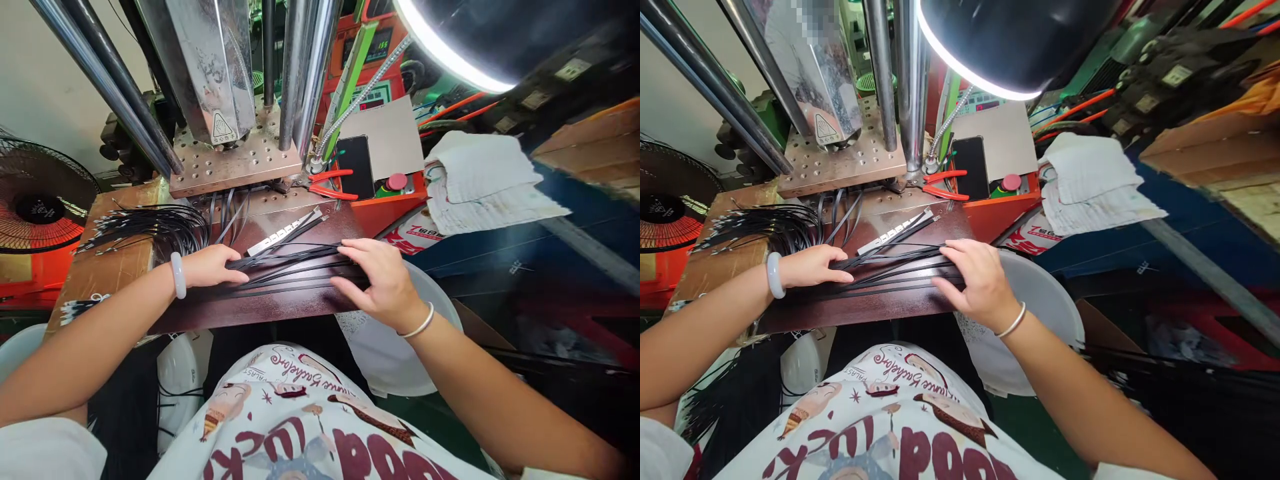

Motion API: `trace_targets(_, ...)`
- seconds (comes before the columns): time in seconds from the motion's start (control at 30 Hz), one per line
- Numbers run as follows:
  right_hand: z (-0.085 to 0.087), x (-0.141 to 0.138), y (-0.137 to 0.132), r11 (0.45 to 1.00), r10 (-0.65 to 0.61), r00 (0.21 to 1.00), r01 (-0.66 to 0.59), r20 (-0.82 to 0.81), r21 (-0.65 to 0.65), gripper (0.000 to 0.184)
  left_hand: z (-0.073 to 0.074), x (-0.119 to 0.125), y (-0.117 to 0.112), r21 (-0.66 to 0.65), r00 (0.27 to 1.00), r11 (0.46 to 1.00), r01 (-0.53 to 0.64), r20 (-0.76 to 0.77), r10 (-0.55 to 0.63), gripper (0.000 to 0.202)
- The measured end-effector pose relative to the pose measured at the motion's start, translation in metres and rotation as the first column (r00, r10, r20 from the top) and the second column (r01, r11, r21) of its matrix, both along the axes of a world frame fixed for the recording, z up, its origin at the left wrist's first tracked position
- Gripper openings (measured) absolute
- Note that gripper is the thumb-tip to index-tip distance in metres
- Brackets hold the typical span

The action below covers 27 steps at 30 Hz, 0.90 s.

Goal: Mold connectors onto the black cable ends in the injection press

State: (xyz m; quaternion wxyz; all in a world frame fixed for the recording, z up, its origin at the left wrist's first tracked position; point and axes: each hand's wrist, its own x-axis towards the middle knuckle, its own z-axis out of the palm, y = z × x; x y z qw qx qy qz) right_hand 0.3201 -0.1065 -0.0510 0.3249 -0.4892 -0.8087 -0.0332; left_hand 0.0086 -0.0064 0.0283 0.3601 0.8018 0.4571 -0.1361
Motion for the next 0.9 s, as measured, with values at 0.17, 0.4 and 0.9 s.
trace_targets(0.17, 0.011, 0.001, 0.001, 0.991, -0.123, 0.977, 0.131, 0.174, -0.036, 0.054, -0.004, 0.002, 0.005, -0.273, 0.99, 0.962, -0.02, 0.126, 0.056, 0.035)
trace_targets(0.4, 0.038, -0.03, 0.01, 0.992, 0.079, 0.994, -0.071, -0.072, 0.1, 0.031, -0.006, 0.02, 0.011, -0.391, 0.943, 0.919, -0.046, 0.286, 0.168, 0.039)
trace_targets(0.9, 0.033, -0.033, 0.061, 0.996, -0.078, 0.93, 0.061, 0.358, 0.06, 0.029, 0.006, 0.002, 0.021, 0.623, 0.87, 0.782, -0.025, 0.4, -0.29, 0.027)
